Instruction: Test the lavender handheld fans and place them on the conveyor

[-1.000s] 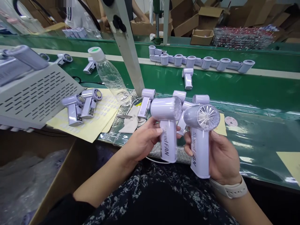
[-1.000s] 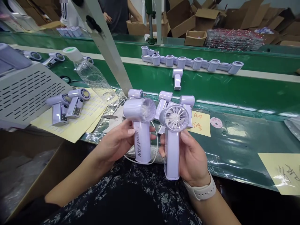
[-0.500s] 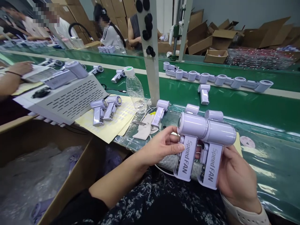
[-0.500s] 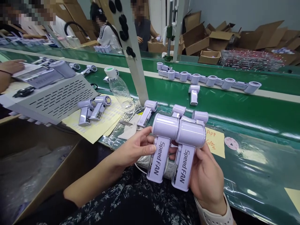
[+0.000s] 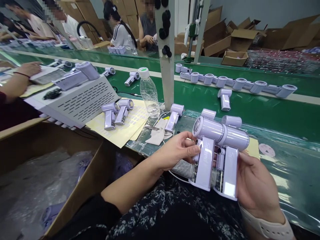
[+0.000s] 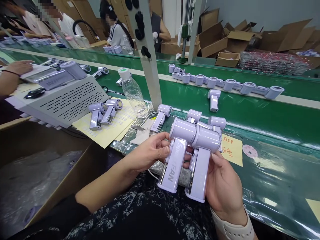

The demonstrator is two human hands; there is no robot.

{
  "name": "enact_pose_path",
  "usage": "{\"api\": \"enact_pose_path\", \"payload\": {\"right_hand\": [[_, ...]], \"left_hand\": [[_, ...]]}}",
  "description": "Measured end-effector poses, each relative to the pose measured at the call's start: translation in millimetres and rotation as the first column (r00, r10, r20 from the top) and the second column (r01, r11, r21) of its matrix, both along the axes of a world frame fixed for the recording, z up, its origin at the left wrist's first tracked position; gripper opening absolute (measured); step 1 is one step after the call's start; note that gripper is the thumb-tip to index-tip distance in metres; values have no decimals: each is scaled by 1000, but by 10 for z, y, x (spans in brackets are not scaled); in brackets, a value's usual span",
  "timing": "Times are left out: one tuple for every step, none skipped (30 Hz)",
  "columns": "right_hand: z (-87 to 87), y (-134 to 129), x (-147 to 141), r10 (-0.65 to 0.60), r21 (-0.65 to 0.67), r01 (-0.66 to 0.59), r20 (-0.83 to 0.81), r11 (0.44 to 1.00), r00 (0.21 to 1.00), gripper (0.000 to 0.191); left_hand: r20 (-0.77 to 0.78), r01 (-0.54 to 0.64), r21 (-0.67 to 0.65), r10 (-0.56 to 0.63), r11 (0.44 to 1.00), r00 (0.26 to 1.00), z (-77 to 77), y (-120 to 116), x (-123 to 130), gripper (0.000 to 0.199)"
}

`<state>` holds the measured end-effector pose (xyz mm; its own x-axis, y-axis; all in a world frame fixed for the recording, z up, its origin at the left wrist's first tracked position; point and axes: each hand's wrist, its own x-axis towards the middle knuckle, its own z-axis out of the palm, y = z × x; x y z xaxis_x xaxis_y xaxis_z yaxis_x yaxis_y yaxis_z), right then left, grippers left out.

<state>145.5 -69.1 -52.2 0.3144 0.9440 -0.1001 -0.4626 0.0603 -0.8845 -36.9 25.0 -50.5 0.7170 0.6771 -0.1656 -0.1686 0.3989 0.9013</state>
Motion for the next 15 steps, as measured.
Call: {"api": "enact_pose_path", "payload": {"right_hand": [[-4,2,4,-5,-3,5,0,1000,1000,35],[-10,3,8,-9,-1,9,4,1000,1000,35],[-18,2,14,-11,6,11,13,1000,1000,35],[-27,-2,20,-12,18,12,27,1000,1000,36],[-36,-12,28,-15,28,14,45,1000,999,37],[-43,-27,37,-29,40,26,69,999,997,39],[-48,-50,47,-54,51,48,105,998,993,42],[-49,-79,59,-73,60,64,163,996,984,47],[-47,-114,73,-81,73,65,237,995,968,52],[-41,-152,87,-80,99,50,326,994,942,57],[-34,-190,100,-76,141,17,423,990,903,59],[-28,-224,111,-74,197,-35,519,980,852,60],[-23,-251,120,-74,254,-101,599,962,798,60],[-23,-269,126,-86,311,-164,653,936,753,62],[-27,-277,129,-99,358,-214,683,909,723,65]], "left_hand": [[-6,-2,0,2,1000,1000,-1,1,-2,67],[-12,2,5,-2,1000,1000,0,5,-5,66],[-16,12,12,-12,1000,1000,6,10,-10,65],[-18,30,25,-30,999,999,15,17,-15,64],[-20,55,48,-54,997,998,28,26,-23,61],[-29,76,88,-74,993,997,45,36,-31,57],[-49,84,154,-78,985,996,63,45,-42,53],[-85,81,246,-62,966,994,79,52,-55,48],[-130,71,361,-25,930,991,90,54,-69,45],[-153,54,491,26,870,988,92,52,-84,44],[-142,28,617,77,787,987,83,44,-98,41],[-102,-9,722,119,692,988,60,30,-109,35],[-46,-54,799,150,599,988,26,14,-117,27],[11,-104,849,178,519,984,-18,-3,-118,17],[54,-145,878,207,457,977,-66,-18,-113,8]]}}
